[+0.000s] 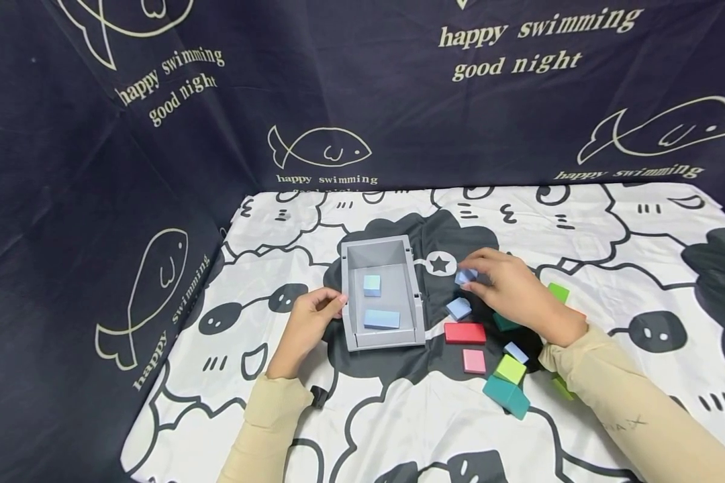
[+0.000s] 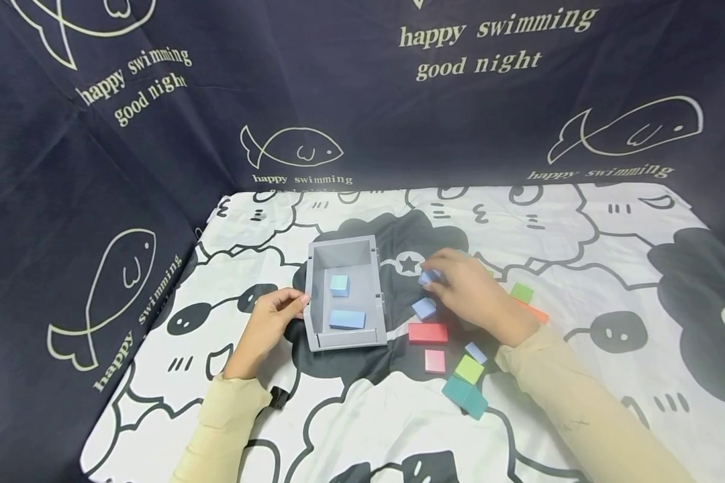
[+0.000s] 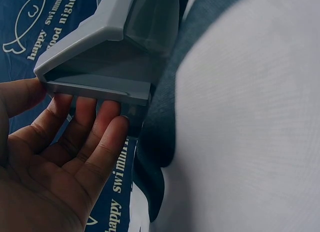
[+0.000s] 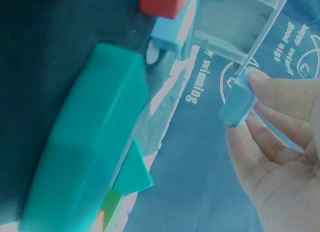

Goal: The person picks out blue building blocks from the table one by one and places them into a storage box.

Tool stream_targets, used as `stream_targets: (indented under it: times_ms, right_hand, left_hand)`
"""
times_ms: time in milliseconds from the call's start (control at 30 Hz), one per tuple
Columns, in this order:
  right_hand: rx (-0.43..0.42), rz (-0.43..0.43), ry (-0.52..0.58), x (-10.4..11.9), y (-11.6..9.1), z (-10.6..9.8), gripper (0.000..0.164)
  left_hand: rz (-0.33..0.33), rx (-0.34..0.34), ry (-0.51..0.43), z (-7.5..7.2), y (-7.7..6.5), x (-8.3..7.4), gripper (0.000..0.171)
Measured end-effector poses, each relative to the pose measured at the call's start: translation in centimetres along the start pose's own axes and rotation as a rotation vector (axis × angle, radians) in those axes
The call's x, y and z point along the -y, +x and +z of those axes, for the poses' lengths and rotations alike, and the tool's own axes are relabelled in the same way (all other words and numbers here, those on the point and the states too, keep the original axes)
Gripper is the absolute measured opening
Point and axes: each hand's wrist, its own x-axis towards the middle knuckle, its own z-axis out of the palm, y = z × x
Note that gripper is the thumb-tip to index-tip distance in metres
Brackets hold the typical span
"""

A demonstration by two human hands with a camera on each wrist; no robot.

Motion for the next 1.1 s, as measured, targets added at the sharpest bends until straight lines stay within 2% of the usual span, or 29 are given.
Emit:
stream_targets:
  times_ms: [533, 900, 1100]
  right_hand:
    - [-0.164, -0.051, 0.08, 3.0, 2.2, 0.1, 0.034]
    - [-0.135, -0.046, 0.101, 4.7, 3.4, 0.2, 0.035]
    - [-0.105, -0.058, 0.131, 5.4, 4.1, 0.8, 0.034]
  left_hand:
    - [0.006, 0.008, -0.003, -0.1, -0.1, 0.1, 0.018]
    - [0.003, 0.002, 0.007, 0.0, 0.0, 0.0, 0.017]
    - [0.002, 0.001, 0.015, 0.0, -0.1, 0.0, 0.017]
